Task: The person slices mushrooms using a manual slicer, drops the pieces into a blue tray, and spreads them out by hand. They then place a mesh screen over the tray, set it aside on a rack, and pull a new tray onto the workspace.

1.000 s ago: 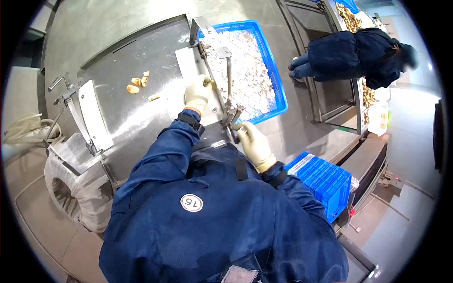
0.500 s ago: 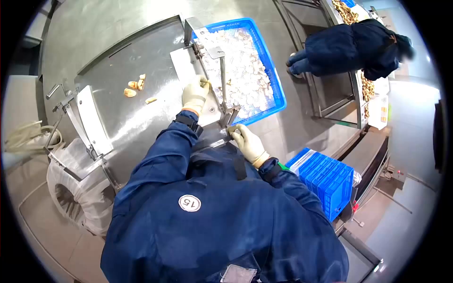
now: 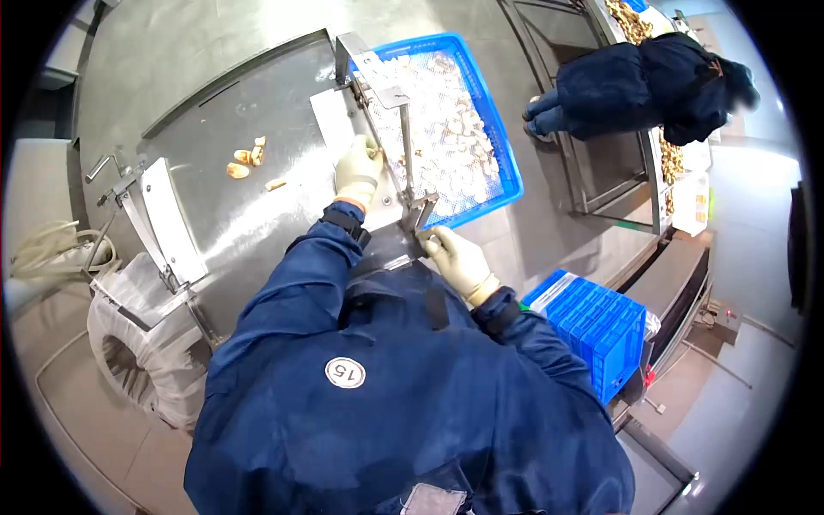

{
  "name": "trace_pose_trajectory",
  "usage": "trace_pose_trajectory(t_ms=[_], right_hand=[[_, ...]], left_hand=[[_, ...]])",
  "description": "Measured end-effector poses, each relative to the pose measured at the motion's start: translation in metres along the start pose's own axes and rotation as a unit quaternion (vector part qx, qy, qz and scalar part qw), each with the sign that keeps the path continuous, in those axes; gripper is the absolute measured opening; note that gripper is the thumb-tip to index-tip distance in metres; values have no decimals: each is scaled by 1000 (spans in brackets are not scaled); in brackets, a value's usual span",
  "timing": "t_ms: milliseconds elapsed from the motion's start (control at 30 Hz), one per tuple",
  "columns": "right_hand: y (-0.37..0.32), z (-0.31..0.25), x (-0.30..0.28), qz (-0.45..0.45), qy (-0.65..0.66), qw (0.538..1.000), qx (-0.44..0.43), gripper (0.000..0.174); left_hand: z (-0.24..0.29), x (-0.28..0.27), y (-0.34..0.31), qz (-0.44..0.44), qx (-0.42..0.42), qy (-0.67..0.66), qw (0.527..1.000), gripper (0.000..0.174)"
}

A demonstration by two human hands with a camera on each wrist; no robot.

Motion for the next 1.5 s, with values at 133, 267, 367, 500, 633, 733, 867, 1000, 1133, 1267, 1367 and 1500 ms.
trace_pose_trajectory(t_ms=[133, 267, 367, 500, 633, 733, 867, 1000, 1133, 1267, 1367, 1500], right_hand=[[15, -76, -51, 78, 81, 993, -25, 12], [1, -23, -16, 50, -17, 999, 4, 23], [-3, 14, 17, -4, -8, 999, 40, 18], [-1, 12, 14, -20, 16, 999, 26, 18], [-2, 7, 14, -1, 93, 996, 11, 24], [-2, 15, 17, -16, 40, 998, 54, 24], [-1, 19, 19, -16, 18, 999, 46, 21], [-2, 2, 12, -2, 35, 999, 15, 20], [-1, 19, 21, -20, 117, 992, 38, 19], [-1, 9, 17, -9, 83, 996, 21, 20], [0, 17, 21, -2, 92, 995, 24, 22], [-2, 29, 29, -5, 78, 997, 29, 23]], left_hand=[[2, -1, 0, 37, 54, 35, 997, 24], [2, -5, -1, -22, -4, 17, 1000, 28], [-2, 0, -1, -22, -71, -29, 997, 23], [-47, 39, 28, -56, -147, -184, 970, 25], [-43, 35, 37, -176, -271, -426, 845, 21], [-27, 25, 20, -95, -101, -364, 921, 23], [19, -29, -14, -104, 15, -277, 955, 26], [-42, -99, -7, 116, 178, -14, 977, 28], [-89, -157, -24, 100, 139, 265, 949, 11], [-122, -146, -16, 25, 56, 308, 949, 11], [-105, -122, -5, 24, -52, 44, 997, 24], [-48, -68, 4, -7, -38, -133, 990, 31]])
Point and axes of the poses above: each hand's wrist, its own y-axis towards the middle knuckle, its own x-axis out of the palm, z = x × y, the point moved 2 cm from there along y, towards the middle knuckle, and after that the axes turned 3 degrees about x, right-handed, at the moved point
